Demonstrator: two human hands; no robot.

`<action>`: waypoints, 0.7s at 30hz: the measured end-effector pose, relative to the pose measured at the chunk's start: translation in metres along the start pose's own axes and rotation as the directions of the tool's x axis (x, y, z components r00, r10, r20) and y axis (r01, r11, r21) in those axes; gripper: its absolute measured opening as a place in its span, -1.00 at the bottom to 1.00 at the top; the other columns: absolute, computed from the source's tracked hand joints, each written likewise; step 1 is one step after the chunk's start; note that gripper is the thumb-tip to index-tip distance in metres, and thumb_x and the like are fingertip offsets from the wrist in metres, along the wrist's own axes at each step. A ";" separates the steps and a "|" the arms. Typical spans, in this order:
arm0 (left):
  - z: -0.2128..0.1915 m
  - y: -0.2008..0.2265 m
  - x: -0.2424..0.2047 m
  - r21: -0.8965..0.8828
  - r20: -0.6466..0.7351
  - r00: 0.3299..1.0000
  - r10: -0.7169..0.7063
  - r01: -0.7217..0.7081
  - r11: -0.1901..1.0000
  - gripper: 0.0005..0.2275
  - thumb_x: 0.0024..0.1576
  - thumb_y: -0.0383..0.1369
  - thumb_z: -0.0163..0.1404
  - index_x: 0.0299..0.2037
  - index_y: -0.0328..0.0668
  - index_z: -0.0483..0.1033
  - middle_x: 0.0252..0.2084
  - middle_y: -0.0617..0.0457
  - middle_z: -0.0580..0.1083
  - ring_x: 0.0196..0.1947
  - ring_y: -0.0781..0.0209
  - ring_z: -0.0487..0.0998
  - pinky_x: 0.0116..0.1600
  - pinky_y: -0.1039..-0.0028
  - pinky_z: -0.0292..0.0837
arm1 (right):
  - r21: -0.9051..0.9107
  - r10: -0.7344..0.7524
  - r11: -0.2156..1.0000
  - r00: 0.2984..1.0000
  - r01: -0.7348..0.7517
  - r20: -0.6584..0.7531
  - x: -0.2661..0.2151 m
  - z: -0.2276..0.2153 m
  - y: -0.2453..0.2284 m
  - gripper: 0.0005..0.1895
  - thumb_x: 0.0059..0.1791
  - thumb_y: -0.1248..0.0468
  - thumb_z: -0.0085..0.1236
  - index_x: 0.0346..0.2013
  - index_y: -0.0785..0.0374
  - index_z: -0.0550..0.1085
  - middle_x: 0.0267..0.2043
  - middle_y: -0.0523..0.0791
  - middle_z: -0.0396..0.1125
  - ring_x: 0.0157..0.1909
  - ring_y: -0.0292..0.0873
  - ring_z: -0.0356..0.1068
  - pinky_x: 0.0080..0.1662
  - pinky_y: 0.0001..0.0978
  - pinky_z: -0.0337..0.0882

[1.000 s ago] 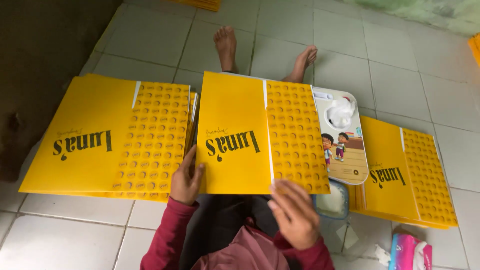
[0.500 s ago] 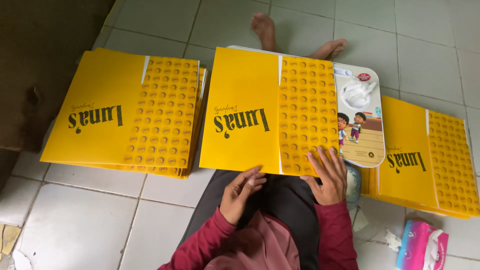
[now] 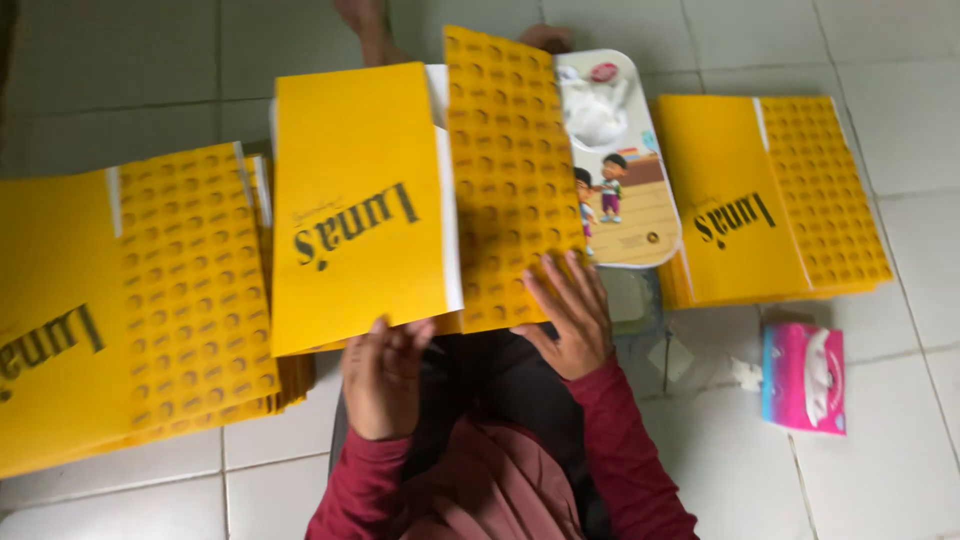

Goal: Applying glue to the edges of paper packaging and folding them to assemble

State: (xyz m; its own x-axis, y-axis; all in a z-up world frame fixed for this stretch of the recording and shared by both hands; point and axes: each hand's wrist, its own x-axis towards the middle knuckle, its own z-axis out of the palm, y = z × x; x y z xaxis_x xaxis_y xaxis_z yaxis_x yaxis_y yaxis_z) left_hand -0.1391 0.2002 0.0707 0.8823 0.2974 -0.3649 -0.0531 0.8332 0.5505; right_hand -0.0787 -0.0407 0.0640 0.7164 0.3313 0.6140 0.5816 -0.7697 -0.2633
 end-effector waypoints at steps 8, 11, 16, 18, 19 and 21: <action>0.026 0.000 0.006 -0.020 -0.134 0.988 -0.079 0.077 0.997 -0.68 0.19 -0.21 0.04 0.06 -0.22 0.51 -0.03 -0.05 0.57 -0.12 -0.06 0.62 -0.02 -0.03 0.63 | 0.256 0.039 0.965 0.998 -0.049 0.046 -0.012 -0.017 0.000 -0.43 0.14 0.07 0.18 0.40 0.14 0.31 0.52 -0.01 0.07 0.59 0.09 0.03 0.55 0.16 0.06; 0.043 -0.010 0.009 0.172 -0.231 0.970 -0.072 0.113 0.979 -0.57 0.18 -0.39 -0.09 0.28 -0.34 0.34 0.24 -0.08 0.43 0.18 0.03 0.48 0.12 0.12 0.53 | 0.173 0.133 0.981 0.954 -0.089 -0.267 -0.054 -0.033 0.034 -0.70 0.07 0.38 0.16 0.10 0.37 0.44 0.14 0.07 0.41 0.22 0.05 0.44 0.24 -0.21 0.54; 0.038 -0.010 0.012 0.158 -0.177 0.982 -0.058 0.086 0.984 -0.48 0.17 -0.43 -0.09 0.40 -0.18 0.21 0.29 -0.04 0.38 0.19 -0.02 0.46 0.12 -0.02 0.53 | -0.011 0.774 0.609 0.597 -0.793 -0.210 -0.186 -0.059 0.114 -0.81 0.05 0.25 0.21 -0.09 0.27 0.51 -0.14 -0.03 0.47 -0.15 -0.06 0.45 -0.09 -0.20 0.45; 0.034 -0.012 0.014 0.149 -0.199 0.978 -0.059 0.090 0.985 -0.50 0.17 -0.43 -0.08 0.38 -0.19 0.24 0.28 -0.04 0.40 0.17 -0.03 0.49 0.11 0.01 0.55 | -0.099 0.867 0.491 0.497 -0.865 -0.036 -0.243 -0.055 0.150 -0.73 0.02 0.11 0.21 -0.09 0.19 0.47 -0.17 -0.07 0.45 -0.18 -0.05 0.43 -0.13 -0.16 0.41; 0.032 -0.013 0.016 0.140 -0.176 0.983 -0.055 0.080 0.987 -0.48 0.17 -0.43 -0.09 0.40 -0.15 0.22 0.30 -0.04 0.39 0.20 -0.02 0.47 0.14 0.01 0.53 | -0.203 0.869 0.490 0.494 -0.847 0.038 -0.264 -0.050 0.162 -0.78 -0.01 0.13 0.26 -0.24 0.19 0.49 -0.28 -0.07 0.46 -0.24 -0.05 0.45 -0.19 -0.12 0.42; 0.026 -0.015 0.014 0.136 -0.166 0.985 -0.056 0.079 0.988 -0.47 0.18 -0.42 -0.09 0.42 -0.12 0.20 0.31 -0.04 0.38 0.22 -0.01 0.46 0.17 0.01 0.51 | -0.312 0.874 0.484 0.471 -0.818 0.122 -0.289 -0.049 0.169 -0.80 -0.04 0.14 0.32 -0.38 0.18 0.51 -0.39 -0.07 0.47 -0.31 -0.05 0.46 -0.25 -0.09 0.43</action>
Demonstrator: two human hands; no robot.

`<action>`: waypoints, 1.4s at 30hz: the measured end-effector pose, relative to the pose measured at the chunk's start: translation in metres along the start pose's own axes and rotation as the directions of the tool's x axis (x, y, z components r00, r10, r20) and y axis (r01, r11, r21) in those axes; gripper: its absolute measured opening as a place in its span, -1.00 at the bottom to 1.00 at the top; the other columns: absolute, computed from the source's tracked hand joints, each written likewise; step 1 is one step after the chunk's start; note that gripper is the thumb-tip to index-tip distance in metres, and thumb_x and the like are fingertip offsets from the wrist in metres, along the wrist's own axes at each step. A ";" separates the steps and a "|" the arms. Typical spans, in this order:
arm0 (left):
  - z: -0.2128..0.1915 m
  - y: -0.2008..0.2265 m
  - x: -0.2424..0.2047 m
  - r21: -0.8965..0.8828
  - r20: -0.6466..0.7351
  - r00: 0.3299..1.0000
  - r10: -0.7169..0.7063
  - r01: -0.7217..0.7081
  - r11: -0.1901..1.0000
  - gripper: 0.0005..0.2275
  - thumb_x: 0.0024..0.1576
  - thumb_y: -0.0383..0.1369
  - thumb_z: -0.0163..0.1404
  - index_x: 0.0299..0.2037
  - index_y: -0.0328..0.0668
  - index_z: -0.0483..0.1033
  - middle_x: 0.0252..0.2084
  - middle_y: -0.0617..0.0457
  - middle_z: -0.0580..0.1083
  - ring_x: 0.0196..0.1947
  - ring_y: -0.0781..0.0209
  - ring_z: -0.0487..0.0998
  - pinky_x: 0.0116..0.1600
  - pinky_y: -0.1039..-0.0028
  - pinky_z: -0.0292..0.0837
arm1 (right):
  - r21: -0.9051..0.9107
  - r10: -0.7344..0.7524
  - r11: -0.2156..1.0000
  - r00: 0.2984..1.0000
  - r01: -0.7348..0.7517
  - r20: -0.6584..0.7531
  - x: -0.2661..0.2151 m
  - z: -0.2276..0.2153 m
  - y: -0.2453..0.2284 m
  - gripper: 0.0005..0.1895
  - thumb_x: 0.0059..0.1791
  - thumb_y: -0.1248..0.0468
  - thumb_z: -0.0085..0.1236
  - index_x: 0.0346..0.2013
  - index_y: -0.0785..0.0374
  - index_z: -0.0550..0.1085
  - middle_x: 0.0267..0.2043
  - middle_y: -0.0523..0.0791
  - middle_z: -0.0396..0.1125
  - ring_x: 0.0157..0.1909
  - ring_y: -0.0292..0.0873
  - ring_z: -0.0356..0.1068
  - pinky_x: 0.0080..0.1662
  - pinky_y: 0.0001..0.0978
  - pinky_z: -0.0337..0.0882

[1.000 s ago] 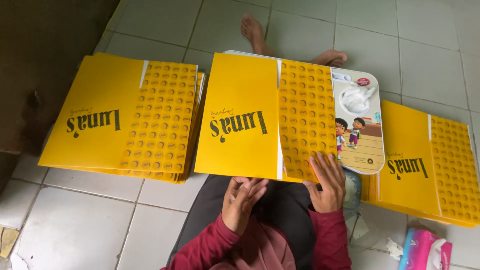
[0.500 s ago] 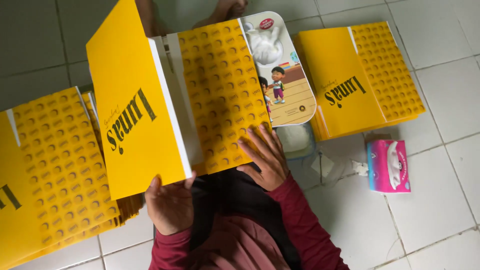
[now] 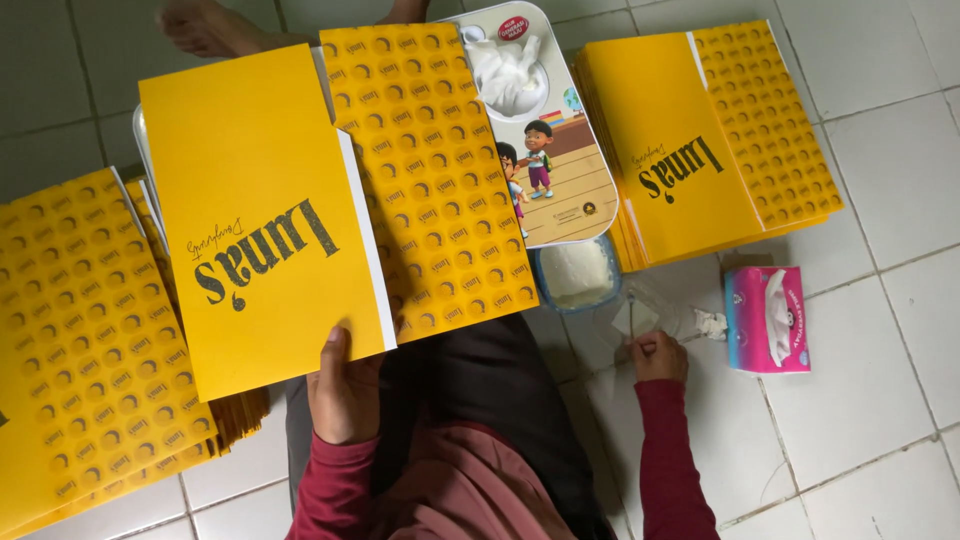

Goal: Applying glue to the edges of paper packaging and folding them to assemble

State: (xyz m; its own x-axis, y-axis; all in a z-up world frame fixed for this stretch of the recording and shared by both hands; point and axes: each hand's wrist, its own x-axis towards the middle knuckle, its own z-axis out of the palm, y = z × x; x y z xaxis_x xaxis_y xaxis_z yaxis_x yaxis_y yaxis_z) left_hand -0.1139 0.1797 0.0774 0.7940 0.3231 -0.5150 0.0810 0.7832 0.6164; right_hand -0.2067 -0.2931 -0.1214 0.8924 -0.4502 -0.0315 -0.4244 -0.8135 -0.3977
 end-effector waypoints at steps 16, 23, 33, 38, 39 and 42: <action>0.001 0.000 0.002 -0.002 0.011 1.000 0.010 -0.010 1.000 -0.50 0.18 -0.43 -0.07 0.37 -0.23 0.23 0.27 -0.10 0.40 0.18 -0.09 0.49 0.14 0.02 0.54 | 0.317 0.298 0.896 0.951 -0.310 0.086 0.003 -0.021 -0.019 -0.82 -0.06 0.31 0.09 -0.18 0.14 0.55 -0.25 -0.10 0.52 -0.19 -0.16 0.48 -0.14 -0.34 0.44; 0.006 0.002 0.000 -0.005 0.019 1.000 0.005 -0.005 1.000 -0.50 0.17 -0.41 -0.07 0.36 -0.31 0.24 0.26 -0.15 0.41 0.17 -0.14 0.50 0.15 0.02 0.53 | 0.693 0.315 0.704 0.943 -0.154 -0.111 0.013 -0.035 -0.054 -0.75 0.07 0.25 0.21 0.03 0.22 0.59 -0.09 -0.17 0.45 -0.03 -0.30 0.37 0.06 -0.51 0.43; 0.006 0.000 0.003 -0.016 0.005 0.999 0.032 -0.032 0.999 -0.48 0.16 -0.43 -0.07 0.38 -0.25 0.22 0.28 -0.11 0.40 0.20 -0.05 0.48 0.16 0.06 0.53 | 0.997 0.596 0.056 0.799 0.055 -0.078 0.039 -0.031 -0.050 -0.78 0.06 0.11 0.29 -0.33 0.13 0.47 -0.39 -0.20 0.36 -0.32 -0.30 0.34 -0.23 -0.49 0.40; 0.010 0.001 0.002 0.014 0.148 0.976 0.162 -0.166 0.986 -0.75 0.27 -0.41 -0.07 0.12 -0.29 0.34 -0.11 -0.38 0.57 -0.17 -0.30 0.67 -0.09 -0.11 0.66 | 0.954 0.495 0.298 0.854 0.004 -0.158 0.035 -0.056 -0.072 -0.73 0.18 -0.03 0.16 -0.19 0.07 0.44 -0.33 -0.21 0.32 -0.30 -0.35 0.34 -0.07 -0.50 0.52; 0.018 0.005 -0.002 0.015 0.143 0.976 0.163 -0.167 0.986 -0.75 0.27 -0.41 -0.07 0.12 -0.29 0.34 -0.11 -0.38 0.57 -0.17 -0.30 0.67 -0.09 -0.11 0.66 | 0.954 0.495 0.299 0.855 0.000 -0.154 0.040 -0.054 -0.075 -0.73 0.18 -0.03 0.16 -0.19 0.07 0.44 -0.33 -0.21 0.32 -0.30 -0.35 0.34 -0.07 -0.50 0.52; 0.029 0.010 -0.010 0.005 0.137 0.977 0.163 -0.166 0.986 -0.75 0.27 -0.40 -0.06 0.11 -0.31 0.35 -0.11 -0.37 0.57 -0.16 -0.29 0.67 -0.08 -0.12 0.67 | 0.782 0.226 0.603 0.908 0.155 -0.354 0.049 -0.044 -0.089 -0.85 0.23 0.27 0.11 -0.16 0.30 0.51 -0.29 0.02 0.43 -0.32 -0.22 0.39 -0.14 -0.37 0.54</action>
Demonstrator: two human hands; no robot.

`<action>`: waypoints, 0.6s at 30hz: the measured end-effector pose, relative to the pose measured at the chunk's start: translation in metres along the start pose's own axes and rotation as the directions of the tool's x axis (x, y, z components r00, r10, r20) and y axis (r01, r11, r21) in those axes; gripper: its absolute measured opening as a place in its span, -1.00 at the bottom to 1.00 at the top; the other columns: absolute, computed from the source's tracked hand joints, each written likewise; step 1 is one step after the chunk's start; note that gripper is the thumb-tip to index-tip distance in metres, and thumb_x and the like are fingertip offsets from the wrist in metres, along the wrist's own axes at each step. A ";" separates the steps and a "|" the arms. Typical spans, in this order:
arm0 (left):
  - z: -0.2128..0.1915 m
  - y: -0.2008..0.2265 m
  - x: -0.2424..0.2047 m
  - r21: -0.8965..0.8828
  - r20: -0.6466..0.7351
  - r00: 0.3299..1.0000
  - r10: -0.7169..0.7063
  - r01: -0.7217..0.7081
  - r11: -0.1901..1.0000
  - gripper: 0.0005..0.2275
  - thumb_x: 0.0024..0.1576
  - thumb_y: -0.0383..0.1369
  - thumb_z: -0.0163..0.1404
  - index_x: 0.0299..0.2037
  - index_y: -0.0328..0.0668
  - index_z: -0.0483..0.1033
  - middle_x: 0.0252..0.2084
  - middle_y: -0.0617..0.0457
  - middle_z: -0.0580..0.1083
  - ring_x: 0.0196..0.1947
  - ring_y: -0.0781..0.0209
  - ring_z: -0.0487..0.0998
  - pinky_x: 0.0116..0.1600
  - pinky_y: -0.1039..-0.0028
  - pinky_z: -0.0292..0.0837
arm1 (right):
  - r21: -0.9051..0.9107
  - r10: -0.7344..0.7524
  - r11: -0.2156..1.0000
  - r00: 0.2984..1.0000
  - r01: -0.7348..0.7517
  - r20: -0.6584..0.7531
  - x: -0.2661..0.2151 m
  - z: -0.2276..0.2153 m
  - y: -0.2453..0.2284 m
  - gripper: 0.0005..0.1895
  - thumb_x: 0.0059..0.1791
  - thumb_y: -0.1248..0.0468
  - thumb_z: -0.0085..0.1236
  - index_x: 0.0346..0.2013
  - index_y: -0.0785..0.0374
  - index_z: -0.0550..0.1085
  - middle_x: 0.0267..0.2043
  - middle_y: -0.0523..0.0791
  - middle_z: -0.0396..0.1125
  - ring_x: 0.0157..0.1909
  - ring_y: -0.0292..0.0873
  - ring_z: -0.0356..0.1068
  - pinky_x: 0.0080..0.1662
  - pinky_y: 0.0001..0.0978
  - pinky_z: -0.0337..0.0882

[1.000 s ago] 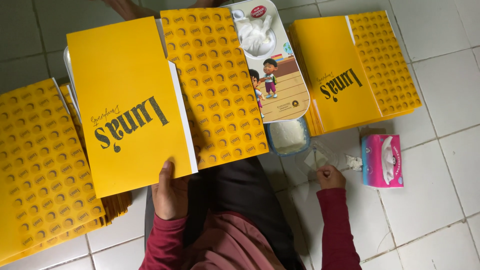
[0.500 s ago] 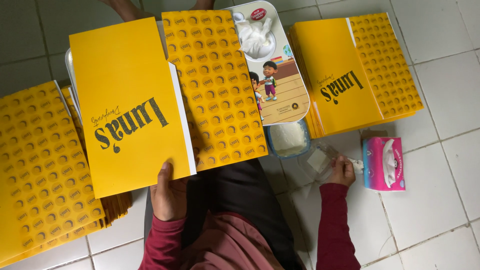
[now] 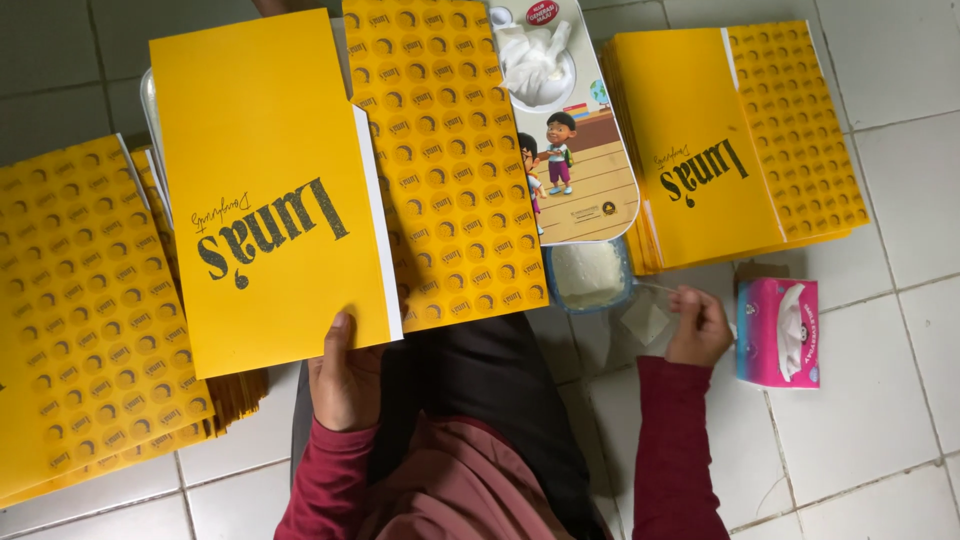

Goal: Applying glue to the edges of paper packaging and folding them to assemble

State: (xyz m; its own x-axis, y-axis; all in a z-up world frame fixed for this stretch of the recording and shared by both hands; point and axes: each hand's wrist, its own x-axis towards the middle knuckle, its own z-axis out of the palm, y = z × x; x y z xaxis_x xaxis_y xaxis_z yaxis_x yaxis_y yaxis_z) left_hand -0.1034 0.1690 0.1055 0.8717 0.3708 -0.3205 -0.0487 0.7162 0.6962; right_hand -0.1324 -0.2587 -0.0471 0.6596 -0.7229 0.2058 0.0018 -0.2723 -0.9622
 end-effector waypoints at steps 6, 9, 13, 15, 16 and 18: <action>-0.005 -0.002 0.002 -0.056 -0.013 1.000 0.028 -0.029 0.998 -0.75 0.26 -0.40 -0.05 0.11 -0.30 0.34 -0.12 -0.41 0.56 -0.16 -0.38 0.65 -0.08 -0.20 0.64 | -0.314 -0.220 0.877 0.885 0.364 0.411 0.004 0.064 -0.015 -0.87 0.17 0.20 0.24 -0.18 0.14 0.66 -0.27 -0.09 0.53 -0.21 -0.07 0.50 -0.05 -0.17 0.51; -0.011 -0.004 0.004 -0.070 -0.030 1.000 0.006 -0.008 0.998 -0.78 0.26 -0.41 -0.03 0.06 -0.32 0.38 -0.14 -0.36 0.58 -0.22 -0.31 0.68 -0.12 -0.18 0.65 | -0.354 -0.216 0.822 0.819 0.447 0.531 0.010 0.074 0.000 -0.82 0.18 0.12 0.17 -0.11 0.10 0.65 -0.25 -0.11 0.53 -0.22 -0.03 0.49 -0.04 -0.13 0.50; -0.001 -0.002 0.002 -0.065 -0.024 1.000 0.005 -0.006 0.998 -0.81 0.26 -0.39 -0.01 0.02 -0.27 0.41 -0.15 -0.33 0.59 -0.22 -0.24 0.69 -0.12 -0.14 0.67 | -0.418 -0.239 0.743 0.792 0.522 0.562 0.011 0.078 0.020 -0.87 0.12 0.10 0.24 -0.13 0.02 0.64 -0.28 -0.10 0.53 -0.22 0.01 0.51 -0.07 -0.12 0.52; -0.006 -0.006 0.003 -0.065 -0.027 1.000 0.004 -0.006 0.998 -0.82 0.25 -0.41 0.01 0.01 -0.27 0.43 -0.15 -0.32 0.60 -0.23 -0.22 0.69 -0.13 -0.13 0.67 | -0.412 -0.263 0.728 0.778 0.549 0.571 0.011 0.078 0.026 -0.88 0.12 0.12 0.26 -0.16 0.04 0.65 -0.32 -0.09 0.52 -0.26 0.01 0.51 -0.10 -0.12 0.52; -0.011 -0.008 0.005 -0.064 -0.031 1.000 0.003 -0.005 0.998 -0.82 0.25 -0.42 0.01 0.01 -0.26 0.42 -0.16 -0.32 0.60 -0.23 -0.22 0.69 -0.13 -0.13 0.67 | -0.414 -0.254 0.731 0.780 0.542 0.572 0.010 0.077 0.027 -0.88 0.11 0.12 0.27 -0.16 0.05 0.65 -0.33 -0.07 0.52 -0.27 0.02 0.51 -0.11 -0.12 0.52; -0.016 -0.010 0.007 -0.064 -0.035 0.999 0.002 -0.004 0.998 -0.83 0.25 -0.42 0.01 0.01 -0.26 0.42 -0.16 -0.32 0.59 -0.23 -0.21 0.69 -0.14 -0.12 0.68 | -0.416 -0.245 0.734 0.781 0.537 0.575 0.010 0.076 0.025 -0.88 0.10 0.13 0.28 -0.17 0.06 0.65 -0.34 -0.05 0.51 -0.27 0.04 0.50 -0.12 -0.12 0.52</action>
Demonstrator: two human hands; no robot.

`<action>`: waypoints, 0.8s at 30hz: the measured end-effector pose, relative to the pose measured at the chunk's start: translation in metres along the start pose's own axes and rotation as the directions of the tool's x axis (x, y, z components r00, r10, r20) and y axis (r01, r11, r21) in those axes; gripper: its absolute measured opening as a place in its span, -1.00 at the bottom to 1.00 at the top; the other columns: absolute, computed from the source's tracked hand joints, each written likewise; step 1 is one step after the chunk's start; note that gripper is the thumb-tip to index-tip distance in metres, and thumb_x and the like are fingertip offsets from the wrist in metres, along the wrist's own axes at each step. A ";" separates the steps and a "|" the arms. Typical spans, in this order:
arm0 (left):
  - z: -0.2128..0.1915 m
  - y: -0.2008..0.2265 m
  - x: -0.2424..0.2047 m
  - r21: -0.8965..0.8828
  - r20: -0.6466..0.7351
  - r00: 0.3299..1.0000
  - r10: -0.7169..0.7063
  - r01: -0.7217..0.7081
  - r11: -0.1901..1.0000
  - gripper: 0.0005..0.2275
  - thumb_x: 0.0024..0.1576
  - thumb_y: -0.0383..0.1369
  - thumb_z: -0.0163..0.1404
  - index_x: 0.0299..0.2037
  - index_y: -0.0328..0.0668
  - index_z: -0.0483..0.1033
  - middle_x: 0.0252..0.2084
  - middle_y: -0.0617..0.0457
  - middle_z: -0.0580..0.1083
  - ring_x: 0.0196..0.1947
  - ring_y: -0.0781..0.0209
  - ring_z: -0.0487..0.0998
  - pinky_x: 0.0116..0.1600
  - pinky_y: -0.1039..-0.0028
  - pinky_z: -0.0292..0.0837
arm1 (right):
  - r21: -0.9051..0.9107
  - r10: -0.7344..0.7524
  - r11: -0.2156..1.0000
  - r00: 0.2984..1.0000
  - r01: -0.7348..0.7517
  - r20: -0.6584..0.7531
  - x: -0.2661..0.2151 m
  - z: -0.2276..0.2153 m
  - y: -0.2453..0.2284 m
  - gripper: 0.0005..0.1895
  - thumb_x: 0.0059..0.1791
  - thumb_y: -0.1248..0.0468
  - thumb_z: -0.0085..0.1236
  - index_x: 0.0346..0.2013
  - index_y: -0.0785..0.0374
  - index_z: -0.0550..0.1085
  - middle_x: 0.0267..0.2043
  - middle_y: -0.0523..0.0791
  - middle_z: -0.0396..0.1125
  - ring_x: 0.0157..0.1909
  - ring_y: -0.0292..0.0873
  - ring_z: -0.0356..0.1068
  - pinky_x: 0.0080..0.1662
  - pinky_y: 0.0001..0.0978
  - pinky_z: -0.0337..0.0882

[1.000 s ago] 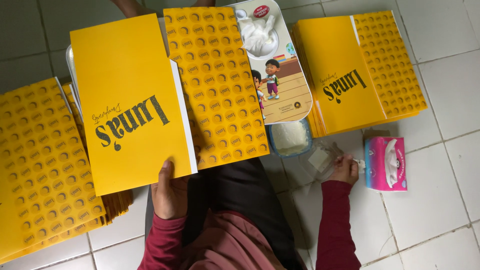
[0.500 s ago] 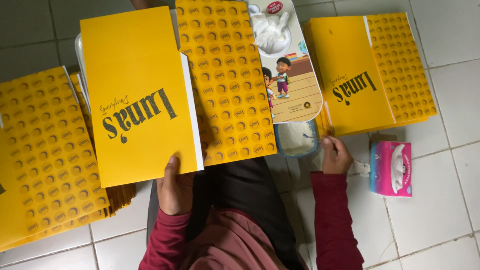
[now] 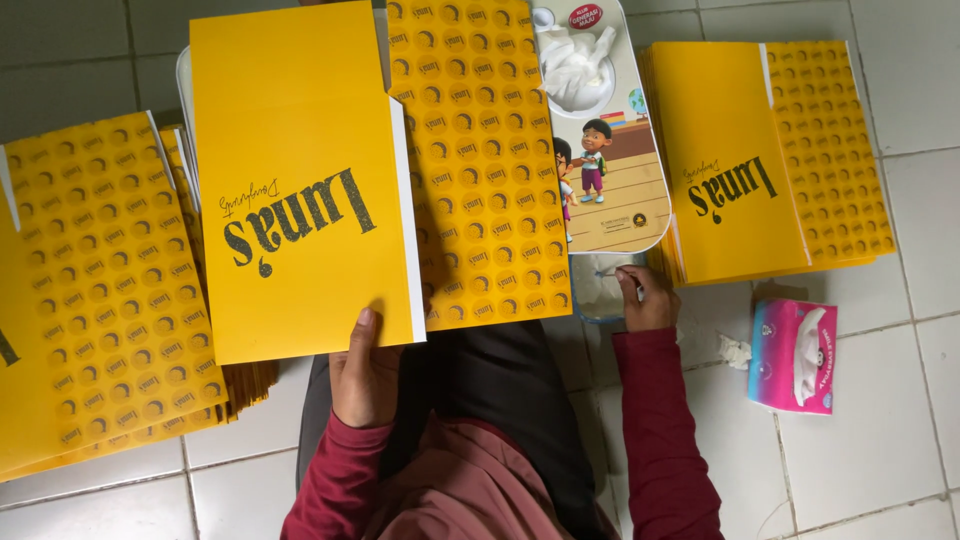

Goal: Applying glue to the edges of paper packaging and folding them to assemble

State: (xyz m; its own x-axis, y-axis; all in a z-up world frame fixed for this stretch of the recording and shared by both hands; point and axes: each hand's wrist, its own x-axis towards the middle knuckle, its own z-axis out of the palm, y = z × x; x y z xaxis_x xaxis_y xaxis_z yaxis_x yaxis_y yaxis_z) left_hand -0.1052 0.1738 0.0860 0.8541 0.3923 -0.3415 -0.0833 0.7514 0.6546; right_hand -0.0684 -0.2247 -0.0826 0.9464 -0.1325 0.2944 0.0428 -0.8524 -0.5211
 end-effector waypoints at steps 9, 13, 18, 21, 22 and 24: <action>-0.007 -0.003 0.002 0.023 0.019 1.000 -0.006 0.005 1.000 -0.88 0.25 -0.44 0.02 -0.06 -0.24 0.47 -0.24 -0.27 0.60 -0.29 -0.15 0.71 -0.13 -0.11 0.68 | 0.263 0.249 0.939 0.966 -0.223 -0.070 0.005 -0.021 -0.018 -0.84 0.20 0.20 0.20 -0.16 0.20 0.62 -0.32 -0.08 0.52 -0.31 -0.12 0.44 -0.11 -0.19 0.48; -0.005 -0.002 0.001 0.036 0.022 1.000 -0.015 0.014 0.999 -0.89 0.26 -0.43 0.01 -0.06 -0.23 0.47 -0.25 -0.26 0.61 -0.28 -0.13 0.71 -0.13 -0.07 0.69 | 0.150 0.153 0.979 0.986 -0.141 -0.071 0.002 -0.003 -0.009 -0.87 0.13 0.19 0.28 -0.18 0.19 0.63 -0.36 -0.02 0.51 -0.34 0.02 0.48 -0.18 -0.11 0.48; -0.004 0.001 0.002 0.040 0.014 1.000 -0.006 0.006 0.999 -0.88 0.25 -0.44 0.01 -0.05 -0.22 0.45 -0.24 -0.25 0.60 -0.28 -0.11 0.71 -0.11 -0.03 0.68 | 0.060 0.108 0.993 0.992 -0.104 -0.061 -0.001 -0.001 -0.007 -0.86 0.10 0.11 0.31 -0.20 0.09 0.64 -0.40 -0.06 0.50 -0.39 0.01 0.47 -0.22 -0.15 0.48; 0.003 0.004 -0.001 0.038 0.016 1.000 -0.009 0.009 0.999 -0.88 0.25 -0.44 0.01 -0.05 -0.22 0.46 -0.24 -0.25 0.60 -0.27 -0.12 0.71 -0.11 -0.04 0.68 | 0.216 0.258 0.947 0.963 -0.238 -0.073 0.005 -0.023 -0.029 -0.86 0.16 0.26 0.24 -0.21 0.27 0.61 -0.35 0.02 0.50 -0.35 -0.01 0.45 -0.24 -0.14 0.47; -0.002 0.000 0.000 0.026 0.010 1.000 -0.007 0.006 1.000 -0.88 0.25 -0.45 0.01 -0.04 -0.23 0.46 -0.24 -0.25 0.60 -0.27 -0.12 0.71 -0.11 -0.03 0.68 | 0.317 0.328 0.903 0.942 -0.290 -0.071 0.007 -0.029 -0.031 -0.82 0.19 0.23 0.22 -0.24 0.27 0.60 -0.34 0.00 0.50 -0.36 -0.10 0.41 -0.25 -0.23 0.48; -0.009 -0.004 0.002 0.015 0.010 1.000 -0.009 0.009 1.000 -0.87 0.25 -0.45 0.02 -0.03 -0.23 0.47 -0.23 -0.26 0.60 -0.27 -0.12 0.71 -0.11 -0.02 0.68 | 0.413 0.400 0.845 0.914 -0.339 -0.067 0.008 -0.036 -0.027 -0.77 0.21 0.21 0.19 -0.27 0.26 0.58 -0.33 -0.03 0.49 -0.37 -0.19 0.37 -0.26 -0.32 0.48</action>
State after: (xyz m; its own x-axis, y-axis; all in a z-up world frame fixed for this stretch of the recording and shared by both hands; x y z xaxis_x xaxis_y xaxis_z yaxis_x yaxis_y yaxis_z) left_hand -0.1074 0.1766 0.0766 0.8597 0.3802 -0.3410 -0.0680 0.7469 0.6614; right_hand -0.0732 -0.2208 -0.0366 0.8611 -0.4954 0.1143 -0.1530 -0.4670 -0.8709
